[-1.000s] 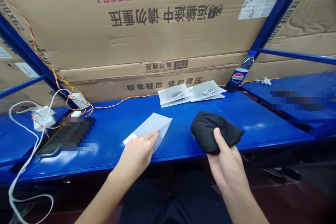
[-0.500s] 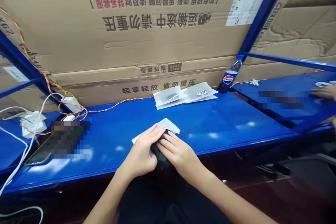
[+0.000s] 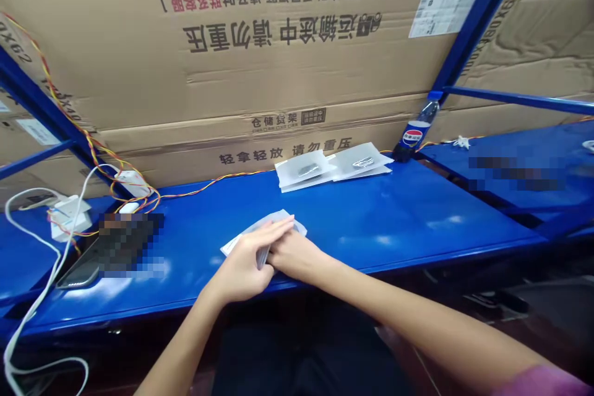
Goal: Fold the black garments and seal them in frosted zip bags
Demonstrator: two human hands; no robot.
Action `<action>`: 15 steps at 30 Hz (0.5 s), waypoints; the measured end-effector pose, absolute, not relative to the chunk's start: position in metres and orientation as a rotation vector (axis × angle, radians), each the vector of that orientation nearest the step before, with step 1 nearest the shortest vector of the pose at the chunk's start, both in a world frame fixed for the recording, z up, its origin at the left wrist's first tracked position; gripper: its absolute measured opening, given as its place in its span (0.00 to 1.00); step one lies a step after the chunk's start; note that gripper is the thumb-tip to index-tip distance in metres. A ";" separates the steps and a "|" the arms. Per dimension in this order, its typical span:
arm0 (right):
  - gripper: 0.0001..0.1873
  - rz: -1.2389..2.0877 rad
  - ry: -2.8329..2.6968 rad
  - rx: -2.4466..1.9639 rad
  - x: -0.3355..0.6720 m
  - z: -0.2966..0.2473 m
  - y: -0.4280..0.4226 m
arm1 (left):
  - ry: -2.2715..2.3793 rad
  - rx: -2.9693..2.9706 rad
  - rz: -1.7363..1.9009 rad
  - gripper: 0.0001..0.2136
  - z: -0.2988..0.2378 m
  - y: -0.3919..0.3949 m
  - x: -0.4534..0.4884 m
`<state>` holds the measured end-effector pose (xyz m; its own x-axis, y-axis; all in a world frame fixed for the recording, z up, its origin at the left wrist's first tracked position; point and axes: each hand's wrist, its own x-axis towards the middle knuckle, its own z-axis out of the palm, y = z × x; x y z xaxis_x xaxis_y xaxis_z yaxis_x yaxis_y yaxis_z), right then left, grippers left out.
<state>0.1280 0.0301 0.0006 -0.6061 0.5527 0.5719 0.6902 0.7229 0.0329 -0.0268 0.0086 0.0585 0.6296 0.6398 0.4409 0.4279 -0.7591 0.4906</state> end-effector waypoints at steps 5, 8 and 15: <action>0.20 -0.248 -2.526 -1.074 0.129 -0.002 0.032 | 0.811 2.596 0.901 0.46 0.054 -0.001 -0.020; 0.14 -0.125 -2.600 -1.012 0.149 0.009 0.025 | 0.837 2.751 0.938 0.35 0.049 -0.016 -0.025; 0.22 -0.264 -2.230 -0.800 0.202 0.020 -0.013 | 0.859 3.119 1.213 0.23 0.025 -0.041 -0.067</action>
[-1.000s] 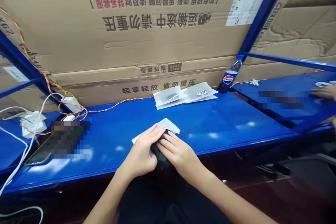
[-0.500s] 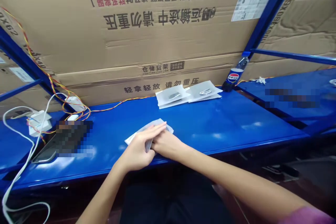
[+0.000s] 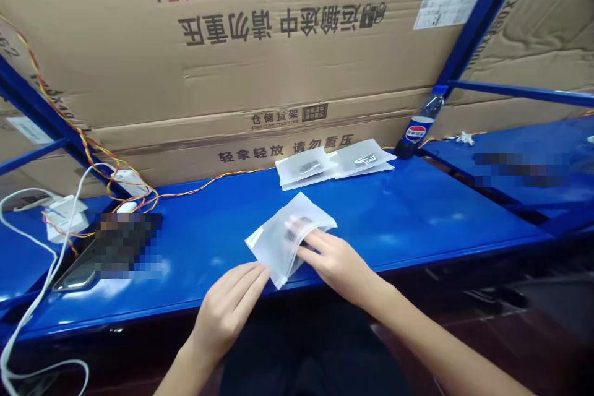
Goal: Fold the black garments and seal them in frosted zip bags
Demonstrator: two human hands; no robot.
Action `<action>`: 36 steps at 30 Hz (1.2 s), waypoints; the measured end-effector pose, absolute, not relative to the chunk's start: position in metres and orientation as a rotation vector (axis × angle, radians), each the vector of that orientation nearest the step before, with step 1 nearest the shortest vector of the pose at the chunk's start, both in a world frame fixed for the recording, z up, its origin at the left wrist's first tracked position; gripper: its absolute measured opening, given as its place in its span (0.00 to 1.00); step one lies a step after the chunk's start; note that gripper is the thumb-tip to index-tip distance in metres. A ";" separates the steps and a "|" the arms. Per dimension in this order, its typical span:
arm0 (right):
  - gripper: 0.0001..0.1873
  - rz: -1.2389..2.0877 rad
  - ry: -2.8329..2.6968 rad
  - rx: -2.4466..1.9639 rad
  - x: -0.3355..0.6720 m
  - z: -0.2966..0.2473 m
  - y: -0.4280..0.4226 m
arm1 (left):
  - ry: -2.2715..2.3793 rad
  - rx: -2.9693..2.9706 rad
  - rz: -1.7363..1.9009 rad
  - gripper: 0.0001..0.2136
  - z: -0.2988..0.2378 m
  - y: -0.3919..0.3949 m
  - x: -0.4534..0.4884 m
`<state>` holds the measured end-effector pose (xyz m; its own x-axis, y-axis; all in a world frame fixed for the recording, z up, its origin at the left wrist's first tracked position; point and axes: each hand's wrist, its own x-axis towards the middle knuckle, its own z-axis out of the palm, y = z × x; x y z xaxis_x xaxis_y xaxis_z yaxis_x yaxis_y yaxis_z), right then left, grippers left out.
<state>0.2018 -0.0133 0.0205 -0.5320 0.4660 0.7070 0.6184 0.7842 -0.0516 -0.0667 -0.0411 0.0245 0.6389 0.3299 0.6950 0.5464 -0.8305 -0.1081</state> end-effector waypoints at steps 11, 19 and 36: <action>0.12 -0.356 -2.071 -0.765 0.182 0.005 -0.054 | -0.622 -2.452 -1.183 0.10 0.007 -0.044 -0.031; 0.16 -0.488 -2.029 -0.591 0.182 0.008 -0.040 | -0.706 -2.404 -1.329 0.12 0.012 -0.051 -0.034; 0.40 -0.206 -2.367 -0.973 0.209 0.023 -0.008 | -1.100 -2.257 -1.588 0.11 0.005 -0.033 -0.076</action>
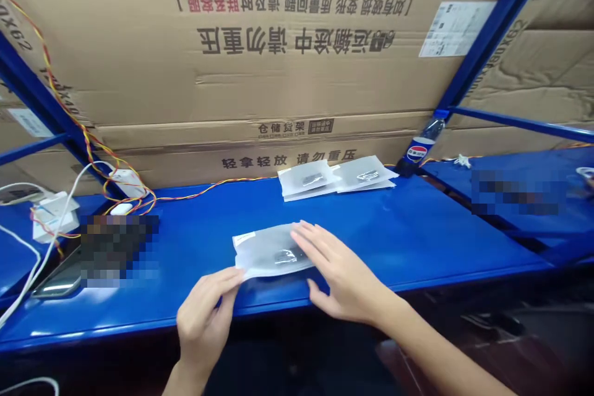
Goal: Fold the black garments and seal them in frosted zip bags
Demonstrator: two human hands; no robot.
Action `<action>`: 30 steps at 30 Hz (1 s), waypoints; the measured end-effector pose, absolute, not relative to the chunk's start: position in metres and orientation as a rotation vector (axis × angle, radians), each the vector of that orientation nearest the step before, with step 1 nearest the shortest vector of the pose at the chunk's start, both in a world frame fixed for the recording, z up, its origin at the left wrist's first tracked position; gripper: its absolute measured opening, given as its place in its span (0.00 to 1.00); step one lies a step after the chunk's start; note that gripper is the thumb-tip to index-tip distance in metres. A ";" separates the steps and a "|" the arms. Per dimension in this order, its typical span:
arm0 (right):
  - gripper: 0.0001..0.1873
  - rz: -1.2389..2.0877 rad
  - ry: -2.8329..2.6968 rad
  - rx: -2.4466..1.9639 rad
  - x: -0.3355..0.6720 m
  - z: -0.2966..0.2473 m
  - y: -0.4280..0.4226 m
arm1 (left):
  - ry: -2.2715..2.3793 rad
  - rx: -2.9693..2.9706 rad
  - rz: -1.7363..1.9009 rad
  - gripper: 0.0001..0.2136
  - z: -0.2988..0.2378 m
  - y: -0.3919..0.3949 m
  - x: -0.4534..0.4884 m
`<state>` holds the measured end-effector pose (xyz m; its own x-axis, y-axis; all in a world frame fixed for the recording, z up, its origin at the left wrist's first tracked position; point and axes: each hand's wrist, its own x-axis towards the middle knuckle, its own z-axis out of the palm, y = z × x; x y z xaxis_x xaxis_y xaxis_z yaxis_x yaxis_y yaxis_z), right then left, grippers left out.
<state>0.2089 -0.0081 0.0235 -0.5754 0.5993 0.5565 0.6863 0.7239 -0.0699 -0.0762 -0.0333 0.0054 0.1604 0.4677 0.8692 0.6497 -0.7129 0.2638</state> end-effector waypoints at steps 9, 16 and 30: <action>0.28 -0.308 -2.473 -1.220 0.132 0.058 0.107 | -1.674 -1.982 -1.425 0.17 0.000 -0.017 -0.070; 0.34 -0.126 -2.526 -1.377 0.116 0.037 0.175 | -1.588 -2.362 -0.927 0.15 -0.013 -0.010 -0.078; 0.33 0.042 -2.276 -1.608 0.150 0.038 0.053 | -1.641 -2.328 -0.761 0.23 -0.012 -0.012 -0.072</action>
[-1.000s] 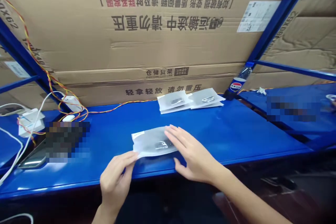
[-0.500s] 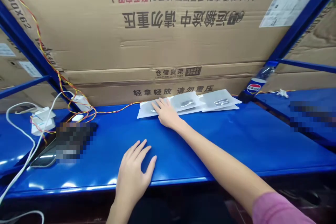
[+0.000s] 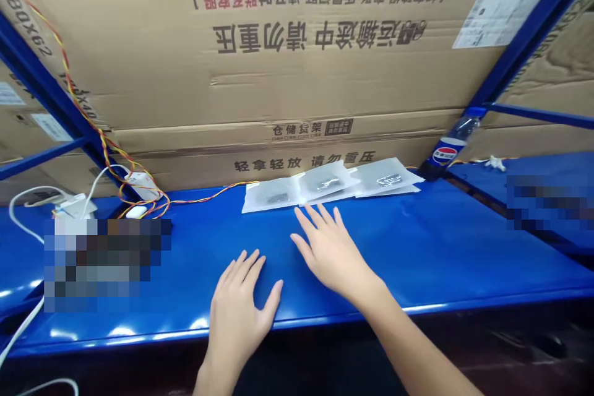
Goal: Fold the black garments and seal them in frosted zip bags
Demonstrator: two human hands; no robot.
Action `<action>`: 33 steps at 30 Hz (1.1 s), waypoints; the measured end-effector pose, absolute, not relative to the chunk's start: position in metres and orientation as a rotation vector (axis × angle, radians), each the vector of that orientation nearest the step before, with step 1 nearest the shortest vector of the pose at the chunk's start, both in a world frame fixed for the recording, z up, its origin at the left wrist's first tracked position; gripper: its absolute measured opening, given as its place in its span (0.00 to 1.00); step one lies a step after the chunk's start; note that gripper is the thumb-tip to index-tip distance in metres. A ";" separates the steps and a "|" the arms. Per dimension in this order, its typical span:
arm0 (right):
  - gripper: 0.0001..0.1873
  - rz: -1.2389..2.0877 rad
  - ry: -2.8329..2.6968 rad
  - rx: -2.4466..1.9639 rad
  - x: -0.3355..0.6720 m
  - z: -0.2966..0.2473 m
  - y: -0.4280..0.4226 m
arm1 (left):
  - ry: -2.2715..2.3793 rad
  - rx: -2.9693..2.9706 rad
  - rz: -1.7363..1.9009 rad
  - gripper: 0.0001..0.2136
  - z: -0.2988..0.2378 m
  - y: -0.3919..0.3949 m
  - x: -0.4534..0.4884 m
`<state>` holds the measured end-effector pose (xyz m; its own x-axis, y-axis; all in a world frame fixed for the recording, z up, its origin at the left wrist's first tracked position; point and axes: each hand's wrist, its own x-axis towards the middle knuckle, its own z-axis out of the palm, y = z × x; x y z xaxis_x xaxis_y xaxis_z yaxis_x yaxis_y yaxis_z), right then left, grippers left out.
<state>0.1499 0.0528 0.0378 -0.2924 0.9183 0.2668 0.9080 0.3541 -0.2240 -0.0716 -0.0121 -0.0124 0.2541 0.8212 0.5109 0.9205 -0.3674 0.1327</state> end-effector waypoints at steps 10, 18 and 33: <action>0.36 0.155 -2.062 -1.750 0.154 -0.016 -0.011 | -1.794 -2.408 -0.522 0.25 -0.010 -0.005 -0.025; 0.32 0.093 -2.060 -1.720 0.156 -0.015 -0.012 | -1.722 -2.445 -0.673 0.23 -0.012 -0.009 -0.029; 0.30 0.066 -1.990 -1.693 0.153 -0.014 -0.015 | -1.736 -2.438 -0.685 0.22 -0.010 -0.009 -0.028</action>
